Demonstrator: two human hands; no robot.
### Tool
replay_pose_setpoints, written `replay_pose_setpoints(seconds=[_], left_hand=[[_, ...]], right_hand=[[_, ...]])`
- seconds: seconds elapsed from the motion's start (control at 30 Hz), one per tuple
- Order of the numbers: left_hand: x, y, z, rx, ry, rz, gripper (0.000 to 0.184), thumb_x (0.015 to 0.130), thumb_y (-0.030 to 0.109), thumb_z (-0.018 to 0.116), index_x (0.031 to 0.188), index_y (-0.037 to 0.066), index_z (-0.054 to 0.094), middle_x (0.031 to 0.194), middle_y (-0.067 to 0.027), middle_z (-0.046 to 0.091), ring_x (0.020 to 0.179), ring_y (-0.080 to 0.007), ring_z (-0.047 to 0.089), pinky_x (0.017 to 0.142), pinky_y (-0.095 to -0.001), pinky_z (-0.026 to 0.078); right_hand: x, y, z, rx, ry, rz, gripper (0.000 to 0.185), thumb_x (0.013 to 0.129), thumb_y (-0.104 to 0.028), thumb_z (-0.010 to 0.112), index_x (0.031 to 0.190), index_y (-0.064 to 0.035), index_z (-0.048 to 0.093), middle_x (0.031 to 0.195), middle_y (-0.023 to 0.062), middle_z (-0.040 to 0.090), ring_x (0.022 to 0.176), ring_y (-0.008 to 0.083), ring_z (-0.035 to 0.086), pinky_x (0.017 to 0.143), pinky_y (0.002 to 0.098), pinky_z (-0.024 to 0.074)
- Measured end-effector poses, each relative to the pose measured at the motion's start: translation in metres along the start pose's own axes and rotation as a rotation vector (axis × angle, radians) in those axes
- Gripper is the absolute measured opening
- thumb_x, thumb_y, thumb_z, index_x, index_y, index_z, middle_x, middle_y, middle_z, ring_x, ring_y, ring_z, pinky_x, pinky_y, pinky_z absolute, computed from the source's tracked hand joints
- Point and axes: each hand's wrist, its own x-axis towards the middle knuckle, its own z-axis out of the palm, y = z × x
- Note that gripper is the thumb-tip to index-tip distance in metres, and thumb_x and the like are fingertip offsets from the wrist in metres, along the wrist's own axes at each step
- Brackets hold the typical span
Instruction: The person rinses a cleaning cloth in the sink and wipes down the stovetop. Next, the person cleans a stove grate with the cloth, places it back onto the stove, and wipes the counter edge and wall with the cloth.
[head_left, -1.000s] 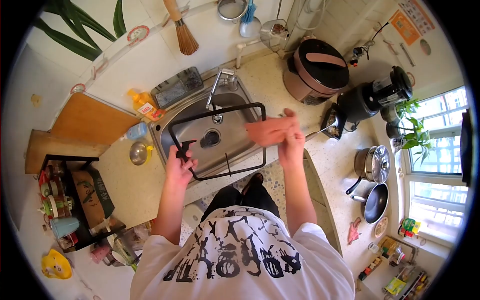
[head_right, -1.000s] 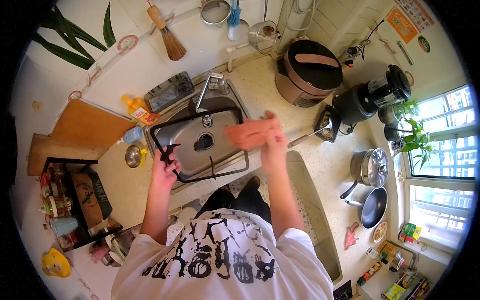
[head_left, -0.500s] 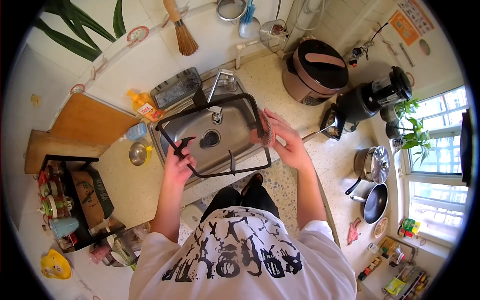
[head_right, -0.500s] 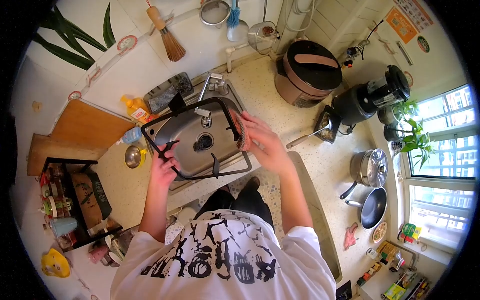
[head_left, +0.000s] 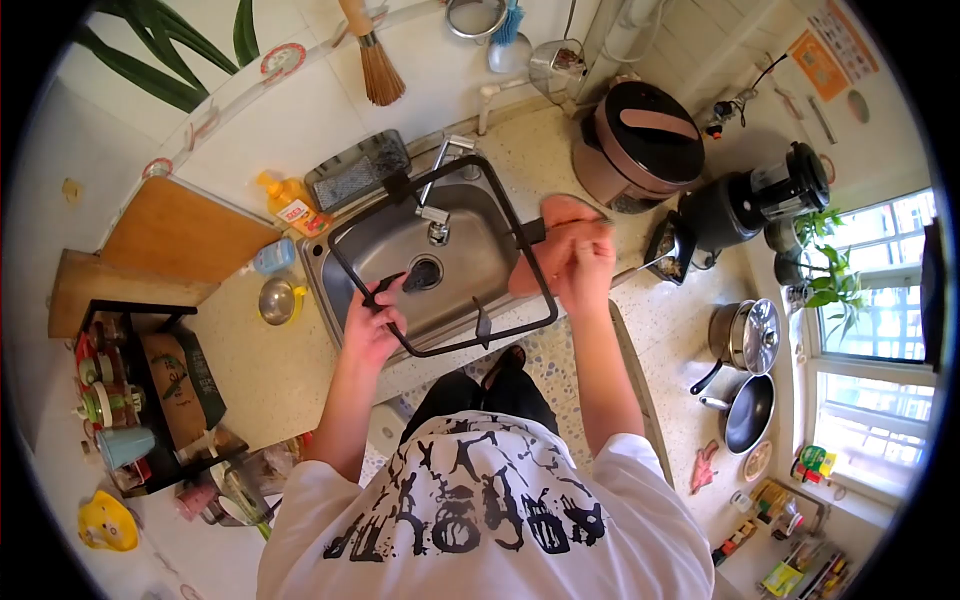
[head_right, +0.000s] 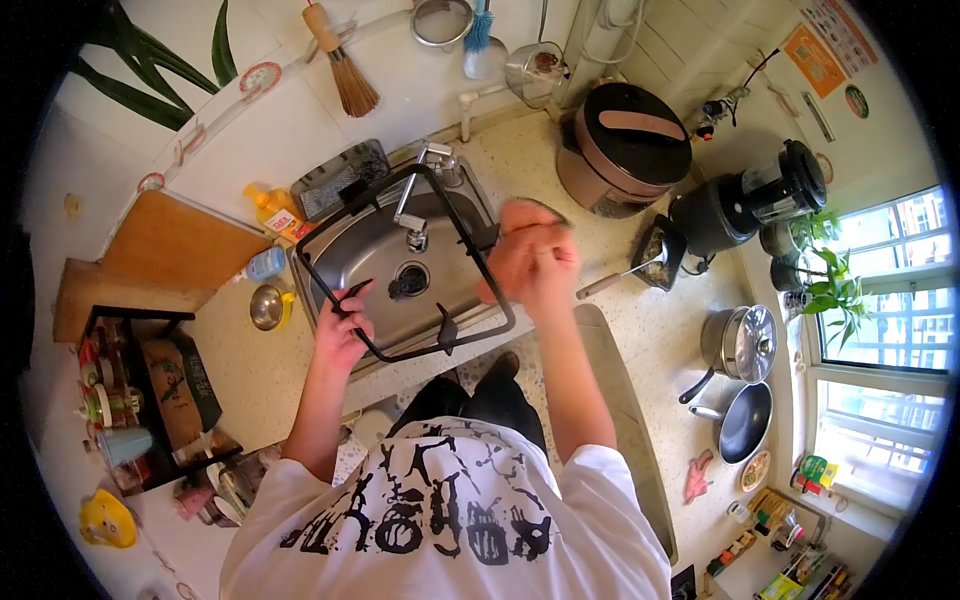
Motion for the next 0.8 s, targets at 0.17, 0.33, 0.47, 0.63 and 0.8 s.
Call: replay_pose_setpoints(seconds=[0.17, 0.33, 0.47, 0.63, 0.8], left_hand=[[0.001, 0.007, 0.001, -0.014, -0.073, 0.101, 0.045, 0.101, 0.027, 0.05, 0.134, -0.003, 0.06, 0.067, 0.0047, 0.063, 0.039, -0.0074, 0.04, 0.058, -0.0222, 0.053], [0.011, 0.01, -0.007, -0.016, -0.202, 0.054, 0.049, 0.103, 0.026, 0.049, 0.142, -0.003, 0.052, 0.075, 0.002, 0.068, 0.042, -0.0096, 0.046, 0.069, -0.0253, 0.059], [0.011, 0.002, 0.003, -0.022, -0.154, 0.07, 0.048, 0.103, 0.026, 0.05, 0.141, -0.003, 0.053, 0.073, 0.0021, 0.067, 0.041, -0.0092, 0.046, 0.069, -0.0253, 0.058], [0.012, 0.0, -0.001, -0.028, -0.152, 0.131, 0.047, 0.103, 0.025, 0.051, 0.14, -0.004, 0.053, 0.073, 0.0019, 0.067, 0.041, -0.0086, 0.046, 0.069, -0.0249, 0.058], [0.005, -0.005, 0.018, -0.039, -0.038, 0.192, 0.043, 0.102, 0.028, 0.051, 0.128, -0.003, 0.063, 0.069, 0.0024, 0.063, 0.041, -0.0066, 0.038, 0.058, -0.0195, 0.05]], right_hand=[[-0.021, -0.04, 0.009, 0.041, -0.193, 0.179, 0.053, 0.1, -0.051, 0.06, 0.122, -0.0018, 0.063, 0.106, 0.0091, 0.068, 0.093, 0.0218, 0.065, 0.085, 0.0382, 0.0539], [-0.03, -0.069, 0.055, -0.353, -0.394, 0.247, 0.033, 0.106, -0.032, 0.059, 0.121, -0.0031, 0.067, 0.092, 0.003, 0.065, 0.077, 0.0116, 0.056, 0.069, 0.0246, 0.0478], [-0.034, -0.053, 0.06, -0.229, -0.187, 0.298, 0.032, 0.108, -0.029, 0.054, 0.124, -0.0027, 0.064, 0.101, 0.0052, 0.068, 0.082, 0.0137, 0.065, 0.072, 0.0265, 0.0533], [-0.048, -0.041, 0.084, 0.11, 0.128, 0.226, 0.039, 0.11, -0.034, 0.048, 0.132, -0.0032, 0.057, 0.117, 0.01, 0.068, 0.093, 0.0184, 0.069, 0.077, 0.0311, 0.057], [-0.068, -0.011, 0.065, 0.097, 0.02, 0.178, 0.051, 0.109, -0.041, 0.048, 0.145, -0.0049, 0.048, 0.13, 0.0095, 0.063, 0.107, 0.0188, 0.062, 0.089, 0.0387, 0.0526]])
